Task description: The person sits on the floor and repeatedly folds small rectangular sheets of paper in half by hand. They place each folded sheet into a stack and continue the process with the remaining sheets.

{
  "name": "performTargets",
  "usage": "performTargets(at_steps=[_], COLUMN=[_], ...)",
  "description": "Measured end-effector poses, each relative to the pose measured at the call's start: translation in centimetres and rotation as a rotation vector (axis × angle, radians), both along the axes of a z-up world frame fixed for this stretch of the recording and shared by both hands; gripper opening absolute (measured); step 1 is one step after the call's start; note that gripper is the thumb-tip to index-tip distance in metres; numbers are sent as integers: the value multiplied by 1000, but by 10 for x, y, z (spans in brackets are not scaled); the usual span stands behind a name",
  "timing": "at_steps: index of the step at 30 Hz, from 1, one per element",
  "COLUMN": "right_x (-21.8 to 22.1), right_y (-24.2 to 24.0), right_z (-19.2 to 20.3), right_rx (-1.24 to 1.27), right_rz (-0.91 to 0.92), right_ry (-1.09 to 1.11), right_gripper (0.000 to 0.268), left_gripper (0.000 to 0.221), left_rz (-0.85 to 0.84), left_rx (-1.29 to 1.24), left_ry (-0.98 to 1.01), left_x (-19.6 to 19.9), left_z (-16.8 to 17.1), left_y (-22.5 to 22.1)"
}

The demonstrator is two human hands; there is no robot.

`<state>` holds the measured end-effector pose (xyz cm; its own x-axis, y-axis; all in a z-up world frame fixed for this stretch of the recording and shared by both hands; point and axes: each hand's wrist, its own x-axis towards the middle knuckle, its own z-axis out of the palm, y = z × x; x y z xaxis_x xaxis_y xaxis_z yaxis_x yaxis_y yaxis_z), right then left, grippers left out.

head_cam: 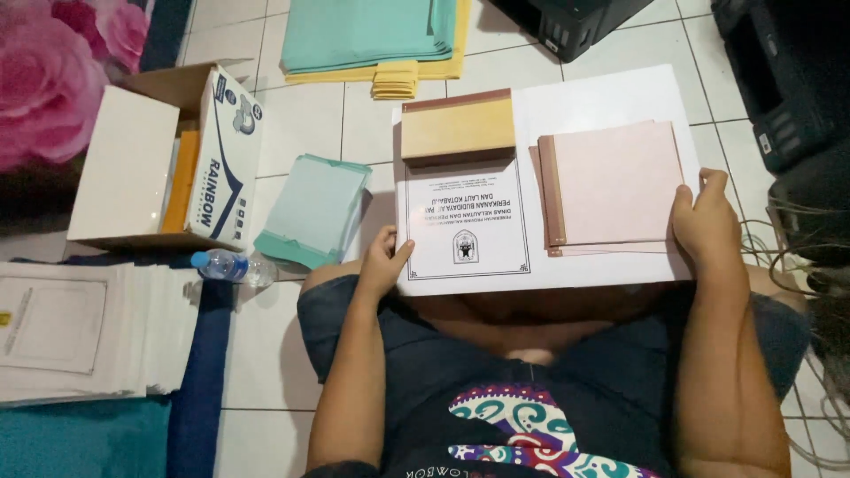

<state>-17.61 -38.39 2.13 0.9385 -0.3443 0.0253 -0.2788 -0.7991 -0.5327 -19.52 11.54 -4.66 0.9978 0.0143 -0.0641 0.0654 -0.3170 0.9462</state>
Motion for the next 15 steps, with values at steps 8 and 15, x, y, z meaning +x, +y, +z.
performTargets(at_steps=[8,15], right_x=[-2,14], right_y=[17,22], right_z=[32,43], right_rx=[-132,-101], right_rz=[-5,-21], right_ry=[-252,28], right_gripper=[38,60], left_gripper=[24,11], left_rz=[-555,-1254], left_rx=[260,369], left_ry=[-255,-343], left_x=[-81,-112], left_z=[174,173], left_y=[-113,-179])
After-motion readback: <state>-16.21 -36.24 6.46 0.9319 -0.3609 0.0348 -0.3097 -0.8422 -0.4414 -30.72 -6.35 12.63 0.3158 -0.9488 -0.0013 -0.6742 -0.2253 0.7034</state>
